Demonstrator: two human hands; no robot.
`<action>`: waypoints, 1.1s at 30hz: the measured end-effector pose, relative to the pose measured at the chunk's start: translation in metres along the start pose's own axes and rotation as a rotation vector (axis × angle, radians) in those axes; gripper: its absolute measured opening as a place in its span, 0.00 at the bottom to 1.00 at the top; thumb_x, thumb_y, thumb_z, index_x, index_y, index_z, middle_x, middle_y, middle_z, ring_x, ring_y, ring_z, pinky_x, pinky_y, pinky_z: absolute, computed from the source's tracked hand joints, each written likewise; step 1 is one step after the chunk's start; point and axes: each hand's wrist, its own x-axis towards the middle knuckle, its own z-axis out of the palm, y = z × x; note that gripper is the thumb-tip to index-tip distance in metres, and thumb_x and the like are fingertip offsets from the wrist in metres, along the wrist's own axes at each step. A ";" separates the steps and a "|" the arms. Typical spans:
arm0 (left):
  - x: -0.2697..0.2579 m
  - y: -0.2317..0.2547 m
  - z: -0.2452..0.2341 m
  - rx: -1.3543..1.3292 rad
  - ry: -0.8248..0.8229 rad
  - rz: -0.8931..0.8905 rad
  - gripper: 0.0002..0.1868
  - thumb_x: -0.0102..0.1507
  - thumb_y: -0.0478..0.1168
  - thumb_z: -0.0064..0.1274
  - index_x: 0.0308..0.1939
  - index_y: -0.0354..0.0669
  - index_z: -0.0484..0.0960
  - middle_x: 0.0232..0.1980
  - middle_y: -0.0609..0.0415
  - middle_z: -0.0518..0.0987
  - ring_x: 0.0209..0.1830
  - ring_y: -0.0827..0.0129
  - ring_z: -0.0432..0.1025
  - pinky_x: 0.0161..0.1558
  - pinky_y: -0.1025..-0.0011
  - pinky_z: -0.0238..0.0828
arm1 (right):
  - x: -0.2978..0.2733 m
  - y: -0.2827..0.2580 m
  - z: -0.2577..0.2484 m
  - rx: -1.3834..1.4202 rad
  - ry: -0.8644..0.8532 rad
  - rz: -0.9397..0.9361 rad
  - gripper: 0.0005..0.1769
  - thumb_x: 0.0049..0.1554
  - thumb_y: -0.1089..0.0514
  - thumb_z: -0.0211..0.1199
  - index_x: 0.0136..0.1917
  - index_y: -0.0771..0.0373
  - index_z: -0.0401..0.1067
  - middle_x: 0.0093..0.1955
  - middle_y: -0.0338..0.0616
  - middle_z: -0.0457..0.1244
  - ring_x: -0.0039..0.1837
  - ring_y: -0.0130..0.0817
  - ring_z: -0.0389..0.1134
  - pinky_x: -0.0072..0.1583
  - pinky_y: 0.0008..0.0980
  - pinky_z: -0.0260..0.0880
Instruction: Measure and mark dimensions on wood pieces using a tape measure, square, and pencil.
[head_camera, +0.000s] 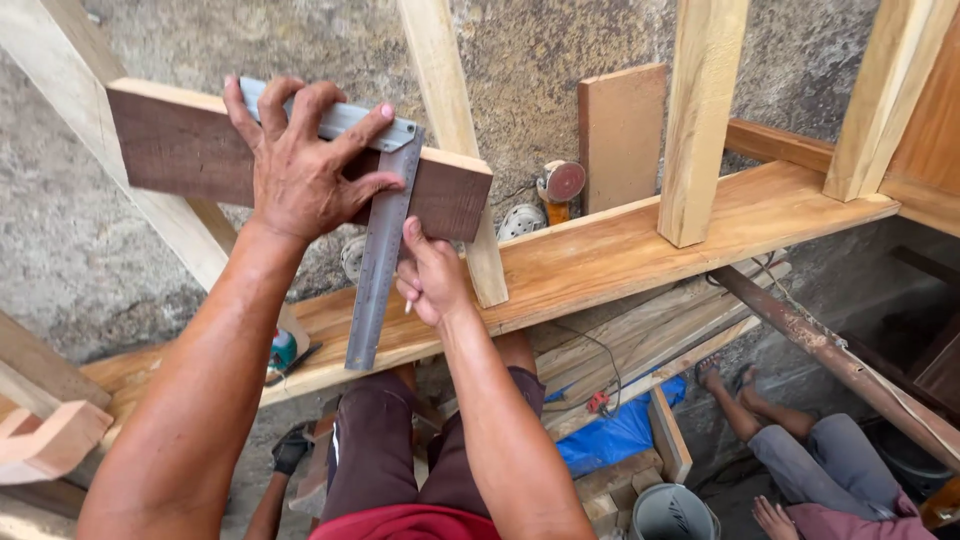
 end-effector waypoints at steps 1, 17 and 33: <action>0.003 0.000 0.000 -0.002 -0.017 -0.015 0.33 0.64 0.73 0.59 0.70 0.73 0.81 0.65 0.53 0.70 0.75 0.48 0.56 0.75 0.29 0.22 | 0.001 0.002 -0.006 -0.149 -0.025 0.043 0.22 0.62 0.41 0.63 0.52 0.64 0.69 0.37 0.34 0.61 0.25 0.16 0.50 0.26 0.20 0.50; 0.000 0.017 0.000 0.054 -0.259 -0.159 0.48 0.52 0.82 0.51 0.74 0.79 0.73 0.79 0.48 0.61 0.84 0.42 0.33 0.65 0.15 0.17 | -0.003 0.028 -0.009 -0.277 -0.133 -0.093 0.17 0.66 0.48 0.60 0.59 0.64 0.71 0.52 0.49 0.71 0.28 0.15 0.56 0.29 0.19 0.55; 0.004 0.018 -0.005 0.029 -0.223 -0.193 0.44 0.52 0.78 0.58 0.71 0.80 0.76 0.74 0.51 0.63 0.83 0.47 0.40 0.69 0.17 0.21 | 0.000 0.026 -0.009 -0.367 -0.089 -0.072 0.20 0.65 0.49 0.60 0.63 0.65 0.71 0.52 0.49 0.72 0.26 0.15 0.56 0.27 0.19 0.54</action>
